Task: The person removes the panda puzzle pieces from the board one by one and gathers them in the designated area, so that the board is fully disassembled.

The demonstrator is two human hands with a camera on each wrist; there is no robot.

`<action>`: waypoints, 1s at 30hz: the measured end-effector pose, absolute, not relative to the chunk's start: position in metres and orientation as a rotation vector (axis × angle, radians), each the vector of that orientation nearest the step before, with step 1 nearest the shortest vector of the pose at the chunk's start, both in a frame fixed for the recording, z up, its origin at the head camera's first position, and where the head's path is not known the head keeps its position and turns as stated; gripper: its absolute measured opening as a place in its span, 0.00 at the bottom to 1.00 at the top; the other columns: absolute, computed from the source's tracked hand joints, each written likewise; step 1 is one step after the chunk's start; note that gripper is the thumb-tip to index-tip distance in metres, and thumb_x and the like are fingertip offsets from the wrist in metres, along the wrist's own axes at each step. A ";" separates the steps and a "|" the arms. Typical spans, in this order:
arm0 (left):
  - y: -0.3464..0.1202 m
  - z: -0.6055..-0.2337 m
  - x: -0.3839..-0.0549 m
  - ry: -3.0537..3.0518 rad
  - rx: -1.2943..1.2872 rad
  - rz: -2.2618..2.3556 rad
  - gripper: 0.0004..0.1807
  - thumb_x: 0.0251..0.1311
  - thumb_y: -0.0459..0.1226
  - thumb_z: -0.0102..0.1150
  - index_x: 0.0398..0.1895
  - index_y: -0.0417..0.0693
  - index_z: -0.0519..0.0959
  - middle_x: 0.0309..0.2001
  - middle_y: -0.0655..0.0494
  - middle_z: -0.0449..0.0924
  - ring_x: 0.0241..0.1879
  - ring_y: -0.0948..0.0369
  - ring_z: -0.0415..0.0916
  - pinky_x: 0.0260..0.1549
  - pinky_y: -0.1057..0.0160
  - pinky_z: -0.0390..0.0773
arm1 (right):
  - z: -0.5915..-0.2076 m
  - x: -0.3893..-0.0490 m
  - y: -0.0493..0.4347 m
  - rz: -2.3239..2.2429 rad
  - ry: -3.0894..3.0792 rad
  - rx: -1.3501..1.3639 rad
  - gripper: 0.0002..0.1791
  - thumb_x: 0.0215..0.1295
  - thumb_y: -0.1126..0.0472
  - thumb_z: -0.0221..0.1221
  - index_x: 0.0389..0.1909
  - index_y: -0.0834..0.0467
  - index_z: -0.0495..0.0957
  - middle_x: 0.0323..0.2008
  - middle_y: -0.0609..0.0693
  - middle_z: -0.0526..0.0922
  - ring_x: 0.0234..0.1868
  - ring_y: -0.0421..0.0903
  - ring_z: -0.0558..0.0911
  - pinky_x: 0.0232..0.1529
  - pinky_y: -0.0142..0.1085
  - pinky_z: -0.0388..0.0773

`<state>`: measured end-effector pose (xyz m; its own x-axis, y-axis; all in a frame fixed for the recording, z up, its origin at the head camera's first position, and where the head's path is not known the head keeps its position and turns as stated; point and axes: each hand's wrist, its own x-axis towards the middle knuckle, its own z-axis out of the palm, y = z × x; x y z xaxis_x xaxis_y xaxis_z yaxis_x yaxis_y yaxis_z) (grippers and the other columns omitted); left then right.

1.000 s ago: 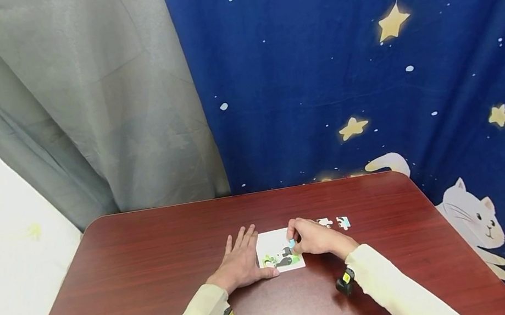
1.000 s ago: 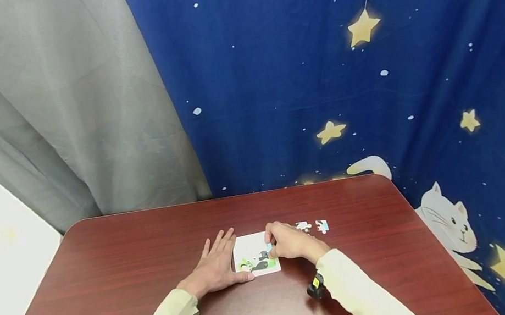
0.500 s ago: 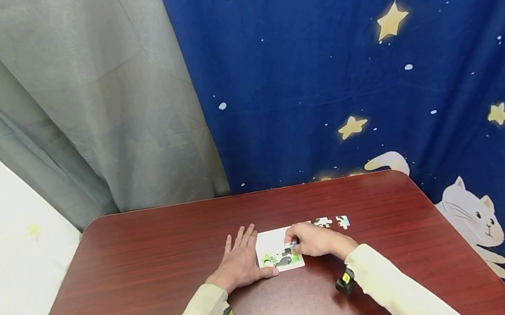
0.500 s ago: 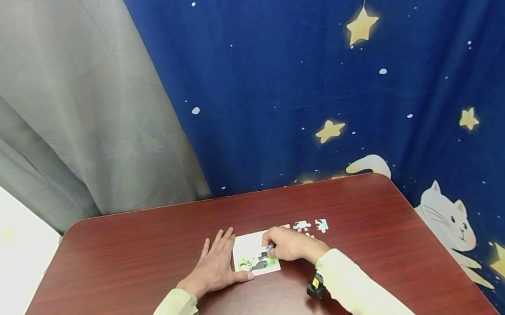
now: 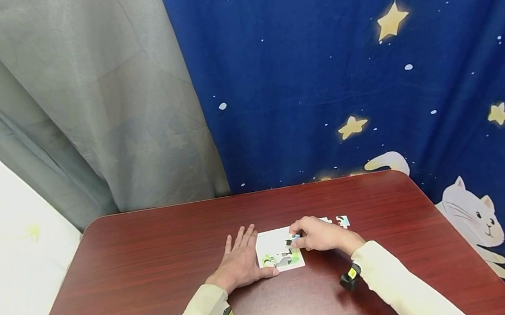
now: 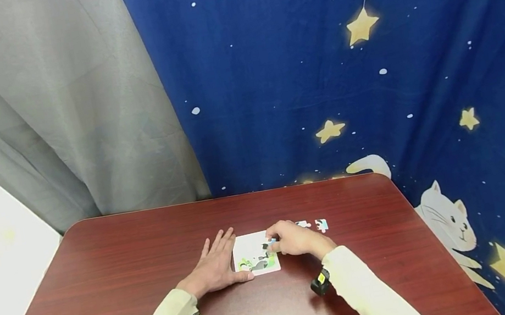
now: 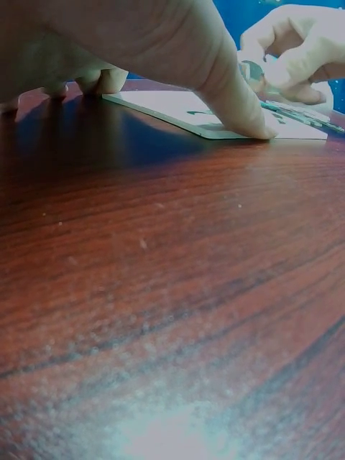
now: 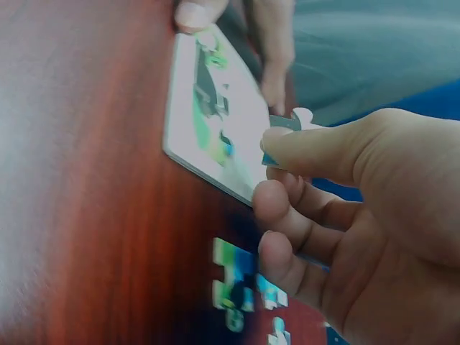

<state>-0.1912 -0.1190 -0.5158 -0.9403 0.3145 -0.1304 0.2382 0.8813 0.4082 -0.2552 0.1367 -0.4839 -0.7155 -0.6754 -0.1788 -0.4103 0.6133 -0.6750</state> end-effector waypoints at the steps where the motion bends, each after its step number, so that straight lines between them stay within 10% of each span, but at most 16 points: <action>1: -0.119 -0.516 -0.191 2.858 0.424 0.586 0.67 0.52 0.69 0.73 0.83 0.35 0.57 0.87 0.43 0.50 0.88 0.43 0.45 0.84 0.32 0.46 | -0.482 -0.255 0.139 -0.865 2.423 -0.864 0.06 0.75 0.62 0.63 0.36 0.59 0.83 0.20 0.44 0.76 0.20 0.37 0.76 0.28 0.30 0.72; 30: -0.119 -0.515 -0.189 2.858 0.433 0.618 0.67 0.53 0.68 0.74 0.83 0.34 0.58 0.87 0.43 0.51 0.88 0.43 0.45 0.83 0.32 0.45 | -0.500 -0.245 0.254 -1.116 2.510 -0.641 0.03 0.76 0.70 0.58 0.43 0.65 0.80 0.32 0.57 0.83 0.22 0.38 0.75 0.25 0.31 0.77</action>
<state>-0.1888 -0.1193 -0.5154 -0.9402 0.3196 -0.1178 0.2424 0.8708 0.4277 -0.2449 0.2535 -0.5003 -0.8482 -0.5191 -0.1050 -0.2696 0.5939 -0.7580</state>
